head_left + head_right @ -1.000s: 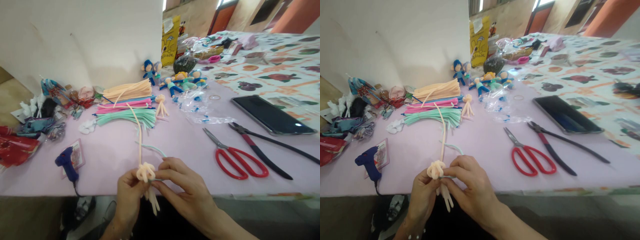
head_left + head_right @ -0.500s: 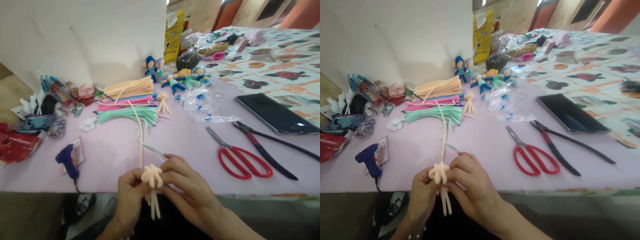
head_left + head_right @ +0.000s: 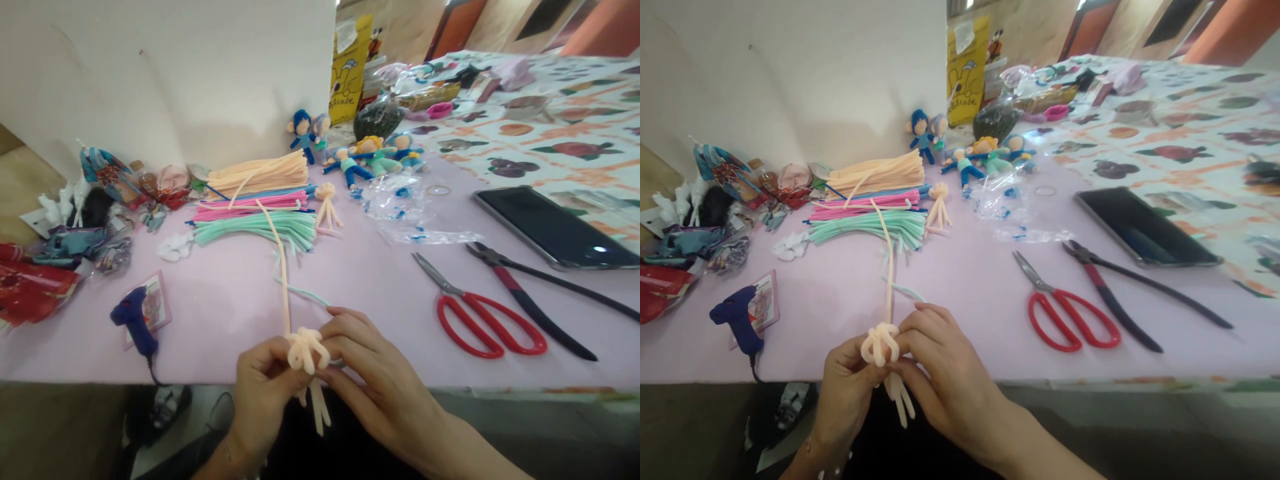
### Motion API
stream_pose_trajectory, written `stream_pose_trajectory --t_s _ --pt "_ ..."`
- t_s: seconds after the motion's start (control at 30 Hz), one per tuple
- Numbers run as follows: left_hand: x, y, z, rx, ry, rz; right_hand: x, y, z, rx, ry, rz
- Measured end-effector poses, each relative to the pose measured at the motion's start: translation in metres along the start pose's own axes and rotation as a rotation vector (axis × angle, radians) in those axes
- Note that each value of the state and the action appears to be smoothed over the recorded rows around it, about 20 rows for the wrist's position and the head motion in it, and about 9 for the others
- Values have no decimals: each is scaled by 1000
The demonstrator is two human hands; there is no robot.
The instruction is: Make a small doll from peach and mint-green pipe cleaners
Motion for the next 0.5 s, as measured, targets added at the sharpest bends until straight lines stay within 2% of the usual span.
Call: stream_pose_trajectory --t_s 0.17,0.27,0.5 --pt "0 -6 -3 -73 15 -6 -6 -12 0 -85 80 -38" --pt "-3 -8 -4 -112 56 -7 0 -16 1 -129 48 -2" --pt "-14 0 -1 -83 161 -83 7 -7 2 -109 3 84"
Point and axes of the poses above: each hand's wrist, its own z-axis away from the middle knuckle, its own y-axis out of the palm, x = y × z, the point moved 8 cm from there along -z, towards the middle knuckle, and after that the axes turned 13 degrees about y, right-handed, at the moved point
